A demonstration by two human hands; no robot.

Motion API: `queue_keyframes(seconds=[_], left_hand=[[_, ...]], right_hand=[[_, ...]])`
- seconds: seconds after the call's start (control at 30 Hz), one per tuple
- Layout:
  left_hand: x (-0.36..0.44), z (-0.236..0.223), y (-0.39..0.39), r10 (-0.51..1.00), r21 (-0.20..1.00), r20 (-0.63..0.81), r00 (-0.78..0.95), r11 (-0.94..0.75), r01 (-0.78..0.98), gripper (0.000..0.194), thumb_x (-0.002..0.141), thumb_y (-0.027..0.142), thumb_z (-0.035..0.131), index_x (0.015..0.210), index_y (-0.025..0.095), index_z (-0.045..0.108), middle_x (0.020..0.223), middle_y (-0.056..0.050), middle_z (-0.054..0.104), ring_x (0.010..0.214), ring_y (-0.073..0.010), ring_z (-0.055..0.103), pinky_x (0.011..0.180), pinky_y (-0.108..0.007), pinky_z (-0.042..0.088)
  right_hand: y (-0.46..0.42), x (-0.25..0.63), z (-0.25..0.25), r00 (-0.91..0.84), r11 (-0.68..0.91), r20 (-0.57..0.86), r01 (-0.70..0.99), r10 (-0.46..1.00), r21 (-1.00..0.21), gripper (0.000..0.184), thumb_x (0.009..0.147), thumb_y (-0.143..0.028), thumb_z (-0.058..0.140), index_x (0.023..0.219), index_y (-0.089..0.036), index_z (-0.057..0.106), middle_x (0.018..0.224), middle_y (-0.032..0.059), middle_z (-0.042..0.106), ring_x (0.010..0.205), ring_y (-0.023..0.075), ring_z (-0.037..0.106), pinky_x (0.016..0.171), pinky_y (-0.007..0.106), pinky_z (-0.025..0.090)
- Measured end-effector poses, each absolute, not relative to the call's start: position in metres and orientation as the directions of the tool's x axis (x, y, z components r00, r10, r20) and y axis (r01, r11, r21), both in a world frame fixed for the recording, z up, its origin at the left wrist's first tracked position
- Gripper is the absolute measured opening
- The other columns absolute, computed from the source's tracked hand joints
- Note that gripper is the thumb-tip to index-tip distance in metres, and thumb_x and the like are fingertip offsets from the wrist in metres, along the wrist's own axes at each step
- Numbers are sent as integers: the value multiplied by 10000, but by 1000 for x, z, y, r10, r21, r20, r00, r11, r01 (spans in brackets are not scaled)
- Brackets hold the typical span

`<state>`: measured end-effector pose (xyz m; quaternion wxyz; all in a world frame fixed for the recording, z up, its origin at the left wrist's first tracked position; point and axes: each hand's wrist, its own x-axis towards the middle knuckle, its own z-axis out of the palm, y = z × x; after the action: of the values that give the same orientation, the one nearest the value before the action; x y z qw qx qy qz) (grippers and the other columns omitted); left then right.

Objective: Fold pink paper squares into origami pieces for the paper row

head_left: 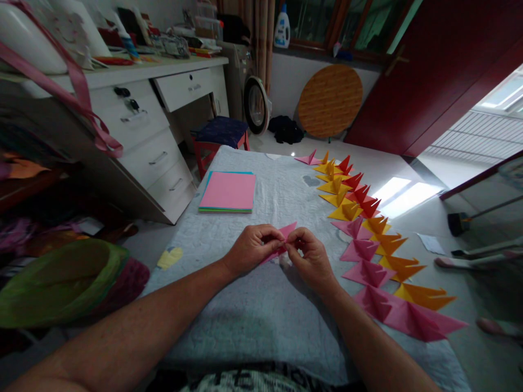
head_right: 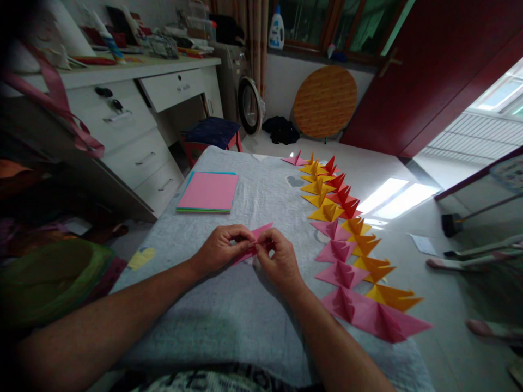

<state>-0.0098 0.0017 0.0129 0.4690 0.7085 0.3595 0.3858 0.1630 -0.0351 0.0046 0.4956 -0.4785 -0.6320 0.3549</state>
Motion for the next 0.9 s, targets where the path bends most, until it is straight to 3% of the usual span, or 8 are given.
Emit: queue_keyframes(seconds=[0.6, 0.9], left_hand=[[-11, 13, 3, 836, 917, 259, 484, -370, 148, 127, 874, 274, 686, 869, 173, 763, 810, -36, 723, 741, -146, 641, 708, -258, 476], [-11, 15, 2, 826, 906, 263, 498, -389, 166, 112, 873, 233, 672, 859, 167, 761, 791, -34, 710, 716, -137, 614, 685, -251, 450]], right_hand=[[-36, 164, 7, -75, 325, 317, 285, 945, -902, 126, 827, -177, 584, 902, -235, 502, 744, -28, 530, 658, 128, 524, 625, 268, 444], [-36, 165, 9, -75, 344, 337, 283, 939, -895, 140, 818, -173, 594, 907, -236, 507, 736, -27, 554, 653, 131, 538, 626, 270, 456]])
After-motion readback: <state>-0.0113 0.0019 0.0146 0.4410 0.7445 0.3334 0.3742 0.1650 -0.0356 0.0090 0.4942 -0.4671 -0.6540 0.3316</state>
